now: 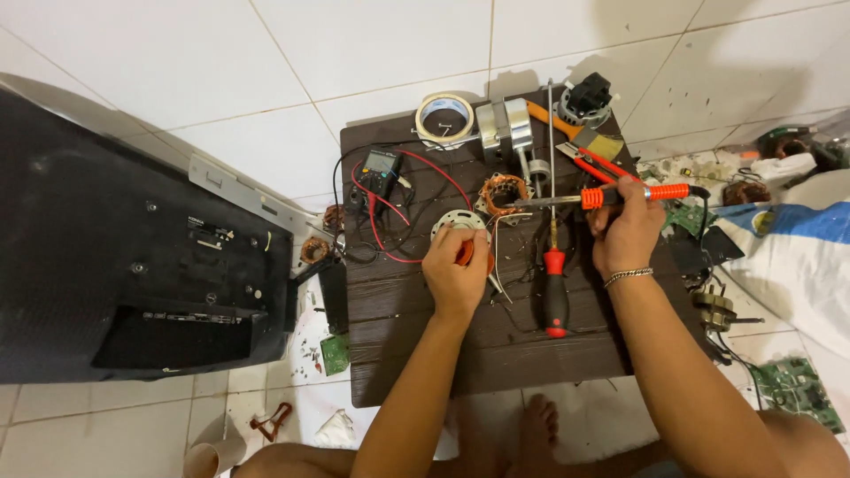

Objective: Soldering electrical leads onto a motor stator and repairing the wiring.

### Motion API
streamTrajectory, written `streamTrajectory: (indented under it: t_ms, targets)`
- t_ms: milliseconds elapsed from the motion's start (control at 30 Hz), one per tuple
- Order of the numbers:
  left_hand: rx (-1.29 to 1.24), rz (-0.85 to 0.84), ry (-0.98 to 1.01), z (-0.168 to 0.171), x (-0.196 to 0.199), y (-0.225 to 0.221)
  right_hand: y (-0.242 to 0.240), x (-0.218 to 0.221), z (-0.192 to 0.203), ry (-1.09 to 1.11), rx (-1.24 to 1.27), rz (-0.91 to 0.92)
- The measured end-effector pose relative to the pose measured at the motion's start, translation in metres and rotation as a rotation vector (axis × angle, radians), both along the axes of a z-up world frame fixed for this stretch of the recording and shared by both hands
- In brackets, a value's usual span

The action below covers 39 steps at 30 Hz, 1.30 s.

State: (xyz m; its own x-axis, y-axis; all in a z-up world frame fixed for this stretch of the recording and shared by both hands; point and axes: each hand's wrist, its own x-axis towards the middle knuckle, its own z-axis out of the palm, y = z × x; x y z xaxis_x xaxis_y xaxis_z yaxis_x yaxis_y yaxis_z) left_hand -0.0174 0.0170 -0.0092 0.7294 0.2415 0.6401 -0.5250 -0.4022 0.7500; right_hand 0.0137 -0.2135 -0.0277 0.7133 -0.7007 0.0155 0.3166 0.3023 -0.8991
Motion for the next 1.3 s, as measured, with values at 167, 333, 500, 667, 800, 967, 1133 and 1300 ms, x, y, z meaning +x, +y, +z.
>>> streamTrajectory:
  t_ms: [167,333,500,667,800,967,1133,1300]
  targets:
    - [-0.013,-0.009,0.022,0.003,-0.002,0.000,0.005,-0.004,0.011,0.007,0.007,0.008]
    - [-0.010,-0.010,0.028,0.006,-0.003,0.000,0.003,-0.001,0.004,-0.003,-0.002,0.016]
    - [-0.001,-0.011,0.041,0.002,-0.002,0.001,0.004,-0.004,0.008,-0.011,-0.012,0.022]
    - [-0.016,-0.029,0.056,0.004,-0.003,0.000,0.003,-0.003,0.006,-0.018,-0.016,0.032]
    - [-0.004,-0.025,0.070,0.006,-0.003,0.001,0.003,-0.002,0.004,-0.020,-0.015,0.029]
    - [-0.009,-0.022,0.075,0.001,-0.001,0.001,0.003,-0.002,0.006,-0.024,-0.005,0.022]
    - [0.005,-0.014,0.074,-0.004,0.000,0.000,0.005,-0.004,0.009,-0.025,-0.012,0.021]
    - [0.012,-0.004,0.057,-0.005,0.000,0.000,0.003,-0.003,0.005,-0.023,-0.009,0.013]
